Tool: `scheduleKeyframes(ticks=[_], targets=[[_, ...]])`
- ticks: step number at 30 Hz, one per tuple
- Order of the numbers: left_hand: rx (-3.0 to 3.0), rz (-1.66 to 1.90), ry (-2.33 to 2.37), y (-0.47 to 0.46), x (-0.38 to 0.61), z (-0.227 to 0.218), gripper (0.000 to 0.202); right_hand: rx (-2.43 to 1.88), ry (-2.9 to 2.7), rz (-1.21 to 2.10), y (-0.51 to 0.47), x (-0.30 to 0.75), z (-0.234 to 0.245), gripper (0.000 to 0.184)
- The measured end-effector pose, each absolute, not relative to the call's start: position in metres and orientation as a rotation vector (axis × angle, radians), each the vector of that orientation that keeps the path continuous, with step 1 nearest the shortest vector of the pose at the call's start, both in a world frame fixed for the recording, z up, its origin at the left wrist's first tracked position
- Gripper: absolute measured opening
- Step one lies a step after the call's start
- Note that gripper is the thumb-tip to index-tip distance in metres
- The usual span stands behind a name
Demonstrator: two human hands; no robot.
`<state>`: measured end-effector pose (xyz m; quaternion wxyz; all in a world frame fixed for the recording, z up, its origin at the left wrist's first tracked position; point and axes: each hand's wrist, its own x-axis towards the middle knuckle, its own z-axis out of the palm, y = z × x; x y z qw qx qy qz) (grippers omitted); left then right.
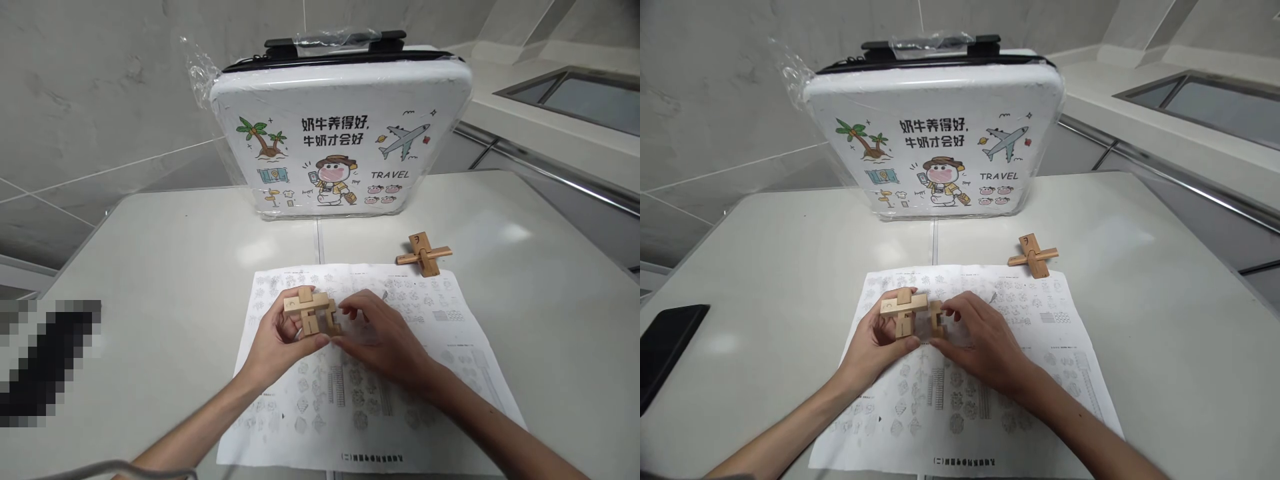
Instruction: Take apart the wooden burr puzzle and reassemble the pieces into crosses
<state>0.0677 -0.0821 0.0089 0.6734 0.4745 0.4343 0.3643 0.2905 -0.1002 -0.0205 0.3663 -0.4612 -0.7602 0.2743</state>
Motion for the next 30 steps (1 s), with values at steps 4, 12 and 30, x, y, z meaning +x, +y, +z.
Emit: scheduleKeyframes(ticks=[4, 12, 30], targets=[[1.066, 0.834, 0.978, -0.083, 0.07, 0.006, 0.066, -1.214, -2.106, 0.537, -0.102, 0.288, -0.028, 0.035], [1.175, 0.839, 1.001, -0.085, 0.067, -0.002, 0.067, -1.265, -2.162, 0.314, -0.102, 0.281, -0.029, 0.01], [1.212, 0.819, 1.036, -0.089, 0.071, 0.003, 0.069, -1.127, -1.644, 1.059, -0.104, 0.284, -0.014, 0.014]])
